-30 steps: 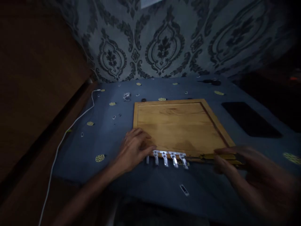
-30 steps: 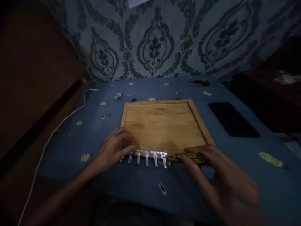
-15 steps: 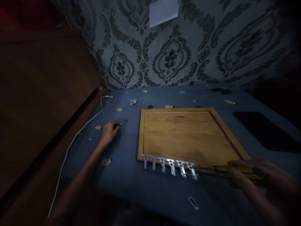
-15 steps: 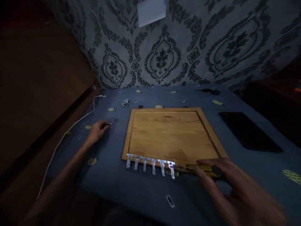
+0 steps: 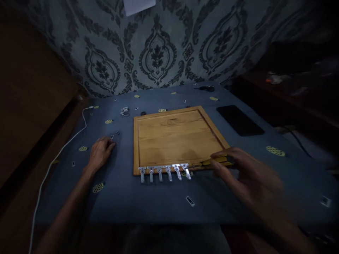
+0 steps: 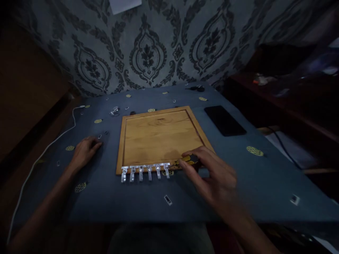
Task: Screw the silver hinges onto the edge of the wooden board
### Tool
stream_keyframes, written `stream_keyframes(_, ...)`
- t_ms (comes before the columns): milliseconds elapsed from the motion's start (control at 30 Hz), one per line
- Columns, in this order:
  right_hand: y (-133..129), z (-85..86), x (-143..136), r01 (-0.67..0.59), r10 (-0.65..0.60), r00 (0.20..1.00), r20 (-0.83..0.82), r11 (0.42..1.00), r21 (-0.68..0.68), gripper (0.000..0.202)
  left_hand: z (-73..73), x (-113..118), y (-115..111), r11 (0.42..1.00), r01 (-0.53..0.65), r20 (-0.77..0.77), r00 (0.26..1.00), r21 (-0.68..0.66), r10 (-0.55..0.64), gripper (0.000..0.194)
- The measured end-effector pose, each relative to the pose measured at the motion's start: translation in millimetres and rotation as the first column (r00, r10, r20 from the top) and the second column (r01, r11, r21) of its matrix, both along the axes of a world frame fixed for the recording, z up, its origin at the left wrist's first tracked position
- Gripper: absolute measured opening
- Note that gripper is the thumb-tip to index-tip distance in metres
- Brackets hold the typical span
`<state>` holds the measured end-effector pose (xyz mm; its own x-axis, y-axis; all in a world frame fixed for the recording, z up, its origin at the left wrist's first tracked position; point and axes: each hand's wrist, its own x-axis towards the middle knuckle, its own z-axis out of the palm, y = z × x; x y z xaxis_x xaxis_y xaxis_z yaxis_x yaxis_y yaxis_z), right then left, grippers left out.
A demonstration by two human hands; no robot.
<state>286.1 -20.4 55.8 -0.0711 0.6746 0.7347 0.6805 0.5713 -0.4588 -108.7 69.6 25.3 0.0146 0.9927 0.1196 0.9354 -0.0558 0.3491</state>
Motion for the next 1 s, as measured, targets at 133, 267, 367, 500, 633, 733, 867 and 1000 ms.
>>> stream_keyframes(133, -1, -4.2, 2, -0.045, 0.041, 0.994, 0.102, 0.998, 0.042, 0.005, 11.1, 36, 3, 0.993, 0.117, 0.096, 0.988, 0.025, -0.118, 0.019)
stream_keyframes(267, -2, -7.7, 2, -0.031, 0.031, 0.996, 0.079, 0.999, 0.006, 0.003, 22.6, 81, 6, 0.967, 0.237, 0.191, 0.949, 0.098, -0.252, 0.021)
stream_keyframes(367, -3, -8.2, 1, -0.034, 0.034, 0.998, 0.062, 0.999, 0.005, 0.005, 27.1, 103, 0, 0.94, 0.31, 0.237, 0.911, 0.14, -0.336, 0.024)
stream_keyframes(500, -4, -7.5, 2, -0.04, 0.04, 0.997, 0.063, 0.999, 0.004, 0.004, 23.5, 120, -20, 0.907, 0.396, 0.271, 0.866, 0.141, -0.421, 0.018)
stream_keyframes(633, -5, -6.6, 1, -0.034, 0.035, 0.998, 0.054, 0.999, -0.007, 0.006, 18.4, 139, -45, 0.856, 0.515, 0.231, 0.827, 0.054, -0.512, 0.019)
stream_keyframes(733, -6, -6.9, -1, -0.019, 0.02, 0.999, 0.049, 1.0, -0.013, 0.009, 17.8, 155, -58, 0.811, 0.584, 0.103, 0.808, -0.013, -0.58, 0.032)
stream_keyframes(867, -6, -9.1, -4, -0.017, 0.017, 1.0, 0.012, 0.999, -0.033, 0.008, 16.5, 169, -65, 0.777, 0.629, -0.051, 0.776, -0.017, -0.629, 0.045)
stream_keyframes(1000, -6, -10.4, -5, -0.015, 0.014, 1.0, -0.013, 0.998, -0.057, 0.007, 14.2, 177, -67, 0.777, 0.63, -0.123, 0.77, -0.014, -0.626, 0.045)
